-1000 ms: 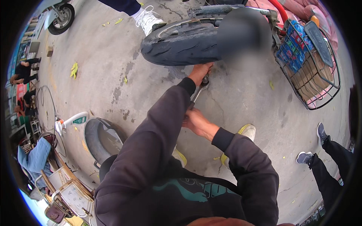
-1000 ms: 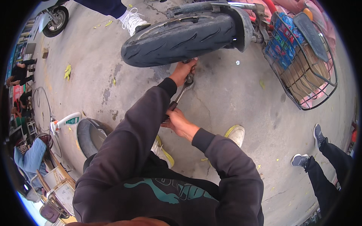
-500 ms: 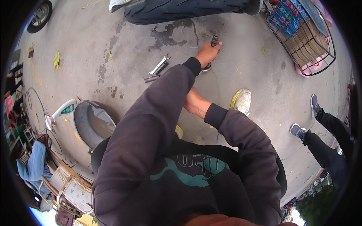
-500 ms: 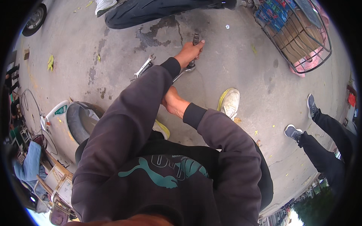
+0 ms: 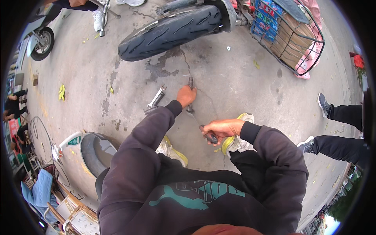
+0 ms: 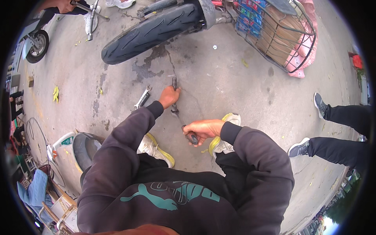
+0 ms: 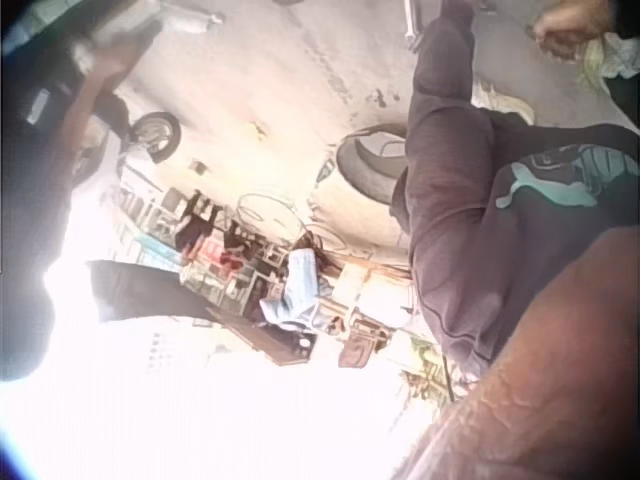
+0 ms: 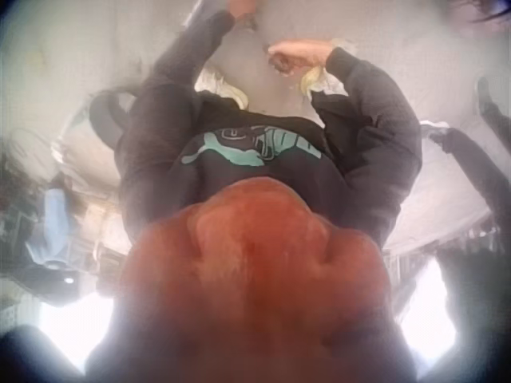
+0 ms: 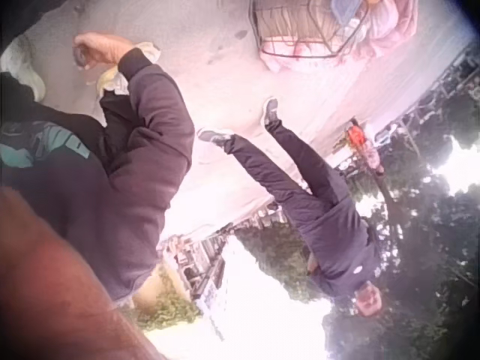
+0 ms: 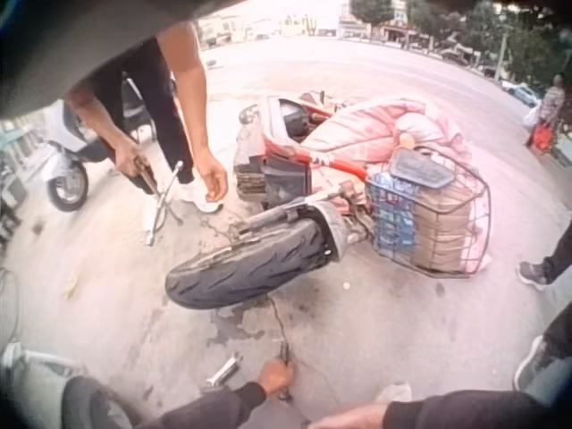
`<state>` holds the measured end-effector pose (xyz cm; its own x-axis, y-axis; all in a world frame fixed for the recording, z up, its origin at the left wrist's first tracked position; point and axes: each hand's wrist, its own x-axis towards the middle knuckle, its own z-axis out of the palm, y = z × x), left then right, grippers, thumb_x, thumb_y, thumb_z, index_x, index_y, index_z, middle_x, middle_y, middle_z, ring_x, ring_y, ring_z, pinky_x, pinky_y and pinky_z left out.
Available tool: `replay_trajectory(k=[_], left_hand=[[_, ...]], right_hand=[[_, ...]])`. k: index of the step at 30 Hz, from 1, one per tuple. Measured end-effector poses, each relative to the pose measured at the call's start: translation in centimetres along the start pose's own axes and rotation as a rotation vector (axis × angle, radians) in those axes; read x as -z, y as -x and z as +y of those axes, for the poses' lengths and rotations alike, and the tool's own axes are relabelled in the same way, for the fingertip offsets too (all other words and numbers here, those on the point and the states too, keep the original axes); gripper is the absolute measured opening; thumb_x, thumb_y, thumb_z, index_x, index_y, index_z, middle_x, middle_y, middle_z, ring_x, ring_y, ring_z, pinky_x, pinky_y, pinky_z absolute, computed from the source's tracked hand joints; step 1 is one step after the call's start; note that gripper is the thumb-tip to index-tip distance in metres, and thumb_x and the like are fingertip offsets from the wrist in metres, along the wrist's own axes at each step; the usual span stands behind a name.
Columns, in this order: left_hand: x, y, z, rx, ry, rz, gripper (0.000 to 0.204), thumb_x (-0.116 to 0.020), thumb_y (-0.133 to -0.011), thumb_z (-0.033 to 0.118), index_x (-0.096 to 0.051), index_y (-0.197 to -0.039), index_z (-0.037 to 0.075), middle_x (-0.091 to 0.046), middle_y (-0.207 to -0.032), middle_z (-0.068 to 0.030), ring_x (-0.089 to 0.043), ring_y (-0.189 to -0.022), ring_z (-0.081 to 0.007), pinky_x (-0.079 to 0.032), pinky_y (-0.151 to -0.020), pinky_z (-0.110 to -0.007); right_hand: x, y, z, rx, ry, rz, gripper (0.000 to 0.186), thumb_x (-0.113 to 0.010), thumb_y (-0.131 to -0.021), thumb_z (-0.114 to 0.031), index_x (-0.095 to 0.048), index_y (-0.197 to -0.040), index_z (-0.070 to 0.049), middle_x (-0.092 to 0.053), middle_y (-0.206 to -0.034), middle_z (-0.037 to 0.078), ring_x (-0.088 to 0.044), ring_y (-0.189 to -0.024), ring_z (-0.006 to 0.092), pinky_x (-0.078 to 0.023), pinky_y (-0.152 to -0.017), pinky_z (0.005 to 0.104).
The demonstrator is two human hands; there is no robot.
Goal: The person uses a wrench to loosen and remove bolts from a scooter wheel, then detaches the wheel from the scooter. The person places the wheel on the ground and briefly handles a small metal part near the wheel hub.
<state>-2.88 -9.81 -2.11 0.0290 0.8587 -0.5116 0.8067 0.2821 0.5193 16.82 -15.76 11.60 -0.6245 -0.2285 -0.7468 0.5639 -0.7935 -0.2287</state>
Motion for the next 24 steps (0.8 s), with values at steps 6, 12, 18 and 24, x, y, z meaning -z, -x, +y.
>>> replay_trajectory(k=[6, 12, 18, 24], left_hand=[[1.9, 1.5, 1.2, -0.340, -0.569, -0.330, 0.041, -0.056, -0.092, 0.036, -0.073, -0.091, -0.002, -0.071, -0.091, -0.0231, -0.070, -0.089, -0.0386, -0.054, -0.081, -0.046], [12.4, 3.6, 15.1, -0.531, -0.606, -0.067, 0.027, -0.058, -0.082, 0.025, -0.073, -0.077, 0.003, -0.071, -0.083, -0.0214, -0.070, -0.079, -0.0383, -0.055, -0.073, -0.048], [27.5, 7.9, 20.3, -0.547, -0.144, 0.332, 0.016, -0.057, -0.088, 0.015, -0.066, -0.083, 0.003, -0.063, -0.066, -0.0186, -0.063, -0.064, -0.0395, -0.050, -0.063, -0.045], [25.8, 2.6, 17.0, -0.529, 0.176, 0.940, 0.028, -0.047, -0.100, 0.026, -0.063, -0.097, 0.004, -0.065, -0.089, -0.0133, -0.061, -0.086, -0.0353, -0.047, -0.078, -0.043]], right_hand=[[0.2, 5.3, -9.5, 1.112, 0.589, 1.296, 0.032, -0.062, -0.094, -0.027, -0.058, -0.111, 0.000, -0.066, -0.092, 0.018, -0.065, -0.088, 0.0357, -0.052, -0.078, 0.0418], [2.3, 10.6, -23.1, 1.770, 0.517, 1.731, 0.036, -0.059, -0.095, -0.032, -0.057, -0.114, -0.001, -0.062, -0.108, 0.018, -0.059, -0.101, 0.0360, -0.045, -0.091, 0.0436], [4.3, 6.1, -25.2, 1.769, 0.680, 1.908, 0.034, -0.061, -0.089, -0.038, -0.067, -0.086, -0.005, -0.067, -0.088, 0.011, -0.061, -0.095, 0.0325, -0.042, -0.089, 0.0439], [-1.1, 4.3, -25.5, 1.833, 0.606, 1.835, 0.028, -0.052, -0.093, -0.029, -0.068, -0.090, -0.006, -0.070, -0.097, 0.010, -0.063, -0.100, 0.0281, -0.042, -0.095, 0.0455]])
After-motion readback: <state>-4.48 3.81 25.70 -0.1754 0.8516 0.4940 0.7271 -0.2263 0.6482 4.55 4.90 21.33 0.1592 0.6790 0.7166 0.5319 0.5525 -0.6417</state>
